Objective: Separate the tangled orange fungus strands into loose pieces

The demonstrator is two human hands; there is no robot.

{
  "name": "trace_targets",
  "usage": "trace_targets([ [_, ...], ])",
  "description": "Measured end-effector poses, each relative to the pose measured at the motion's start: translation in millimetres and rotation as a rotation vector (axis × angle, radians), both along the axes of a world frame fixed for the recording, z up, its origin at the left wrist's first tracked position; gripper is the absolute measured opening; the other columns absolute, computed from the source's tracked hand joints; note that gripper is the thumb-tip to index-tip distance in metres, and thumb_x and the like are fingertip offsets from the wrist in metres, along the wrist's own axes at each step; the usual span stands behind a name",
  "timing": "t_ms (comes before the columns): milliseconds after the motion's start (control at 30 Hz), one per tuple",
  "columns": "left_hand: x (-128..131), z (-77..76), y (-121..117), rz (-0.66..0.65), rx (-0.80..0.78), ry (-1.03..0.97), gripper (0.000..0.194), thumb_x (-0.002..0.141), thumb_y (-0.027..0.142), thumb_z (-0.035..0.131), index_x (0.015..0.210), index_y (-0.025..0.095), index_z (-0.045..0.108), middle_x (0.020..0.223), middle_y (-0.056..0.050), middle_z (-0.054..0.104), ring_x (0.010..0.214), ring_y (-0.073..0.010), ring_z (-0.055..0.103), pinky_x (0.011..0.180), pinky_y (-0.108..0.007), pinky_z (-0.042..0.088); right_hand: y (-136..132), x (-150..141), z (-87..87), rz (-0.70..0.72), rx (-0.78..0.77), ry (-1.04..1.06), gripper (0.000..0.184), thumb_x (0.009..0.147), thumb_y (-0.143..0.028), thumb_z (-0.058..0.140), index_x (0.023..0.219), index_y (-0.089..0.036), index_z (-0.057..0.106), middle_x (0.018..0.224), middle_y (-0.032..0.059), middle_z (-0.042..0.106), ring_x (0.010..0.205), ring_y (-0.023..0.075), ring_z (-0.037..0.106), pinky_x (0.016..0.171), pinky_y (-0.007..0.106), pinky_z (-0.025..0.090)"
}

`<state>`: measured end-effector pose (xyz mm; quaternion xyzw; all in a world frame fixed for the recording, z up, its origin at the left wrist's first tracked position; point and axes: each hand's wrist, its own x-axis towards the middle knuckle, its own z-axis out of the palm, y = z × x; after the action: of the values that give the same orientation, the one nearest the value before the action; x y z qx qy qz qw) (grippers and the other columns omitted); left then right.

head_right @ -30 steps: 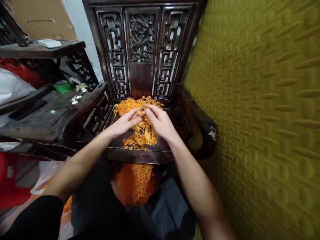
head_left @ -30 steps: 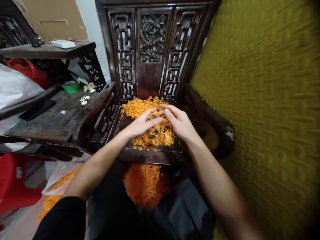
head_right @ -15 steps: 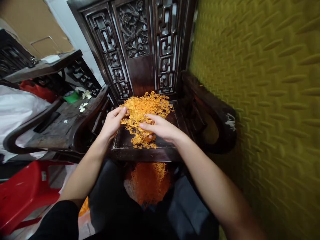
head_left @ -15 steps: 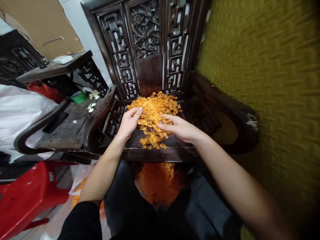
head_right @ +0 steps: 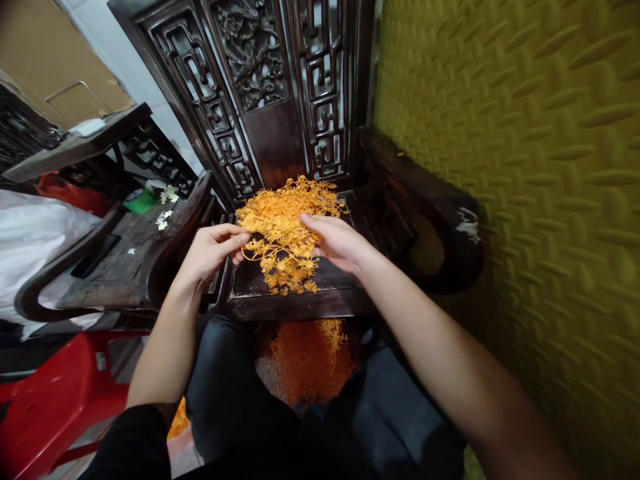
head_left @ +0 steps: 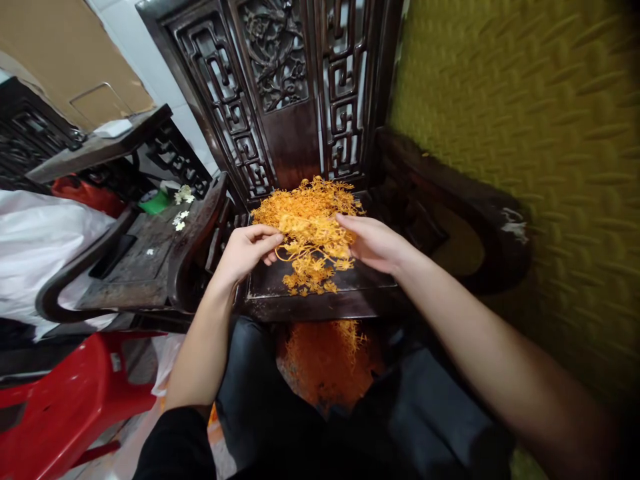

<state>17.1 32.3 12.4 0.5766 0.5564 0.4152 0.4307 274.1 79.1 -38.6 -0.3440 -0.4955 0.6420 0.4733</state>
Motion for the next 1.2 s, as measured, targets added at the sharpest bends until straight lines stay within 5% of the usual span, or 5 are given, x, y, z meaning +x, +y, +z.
trace_targets([
  [300,6,-5.4,-7,-0.101,-0.064,0.129,0.031,0.082,0.046,0.076,0.070,0.018,0.070,0.048,0.003,0.050,0.042,-0.0083,0.040,0.043,-0.021,0.029,-1,-3,-8.4,-0.171,-0.014,0.047,0.042,0.064,-0.058,0.089,0.077,-0.022,0.073,0.075,0.0014,0.068,0.067,0.0152,0.060,0.060,0.030,0.051],
  [667,-27,1.2,-25,0.262,-0.033,-0.081,0.020,0.067,0.028,0.081,0.060,0.014,0.069,0.044,0.003,0.045,0.037,-0.0053,0.034,0.039,-0.020,0.020,44,9,-46.2,-0.451,-0.165,-0.046,0.020,0.083,-0.034,0.076,0.078,-0.016,0.068,0.060,-0.0022,0.055,0.043,0.0048,0.038,0.038,0.019,0.027],
  [833,-38,-8.3,-28,0.212,0.015,-0.286,0.017,0.072,0.026,0.079,0.066,0.015,0.067,0.049,0.003,0.048,0.040,-0.0060,0.039,0.041,-0.019,0.030,31,13,-45.2,-0.140,-0.373,0.018,0.009,0.086,-0.023,0.067,0.091,-0.015,0.066,0.058,-0.0057,0.045,0.043,0.0049,0.034,0.036,0.016,0.024],
  [1033,-35,-20.0,-23,0.137,-0.033,-0.435,0.019,0.074,0.027,0.077,0.068,0.015,0.063,0.055,0.004,0.044,0.043,-0.0045,0.038,0.042,-0.019,0.027,-3,-38,-48.5,-0.033,-0.453,0.080,0.062,0.076,-0.007,0.057,0.134,-0.027,0.055,0.088,0.0032,0.069,0.074,0.0162,0.066,0.066,0.031,0.057],
  [1200,-29,-25.5,-17,0.191,-0.035,-0.452,0.019,0.073,0.029,0.076,0.071,0.016,0.061,0.056,0.005,0.043,0.044,-0.0046,0.037,0.043,-0.019,0.027,-16,-72,-40.8,0.028,-0.711,0.245,0.038,0.094,-0.053,0.051,0.115,-0.023,0.060,0.100,0.0083,0.059,0.090,0.0212,0.061,0.082,0.045,0.059],
])
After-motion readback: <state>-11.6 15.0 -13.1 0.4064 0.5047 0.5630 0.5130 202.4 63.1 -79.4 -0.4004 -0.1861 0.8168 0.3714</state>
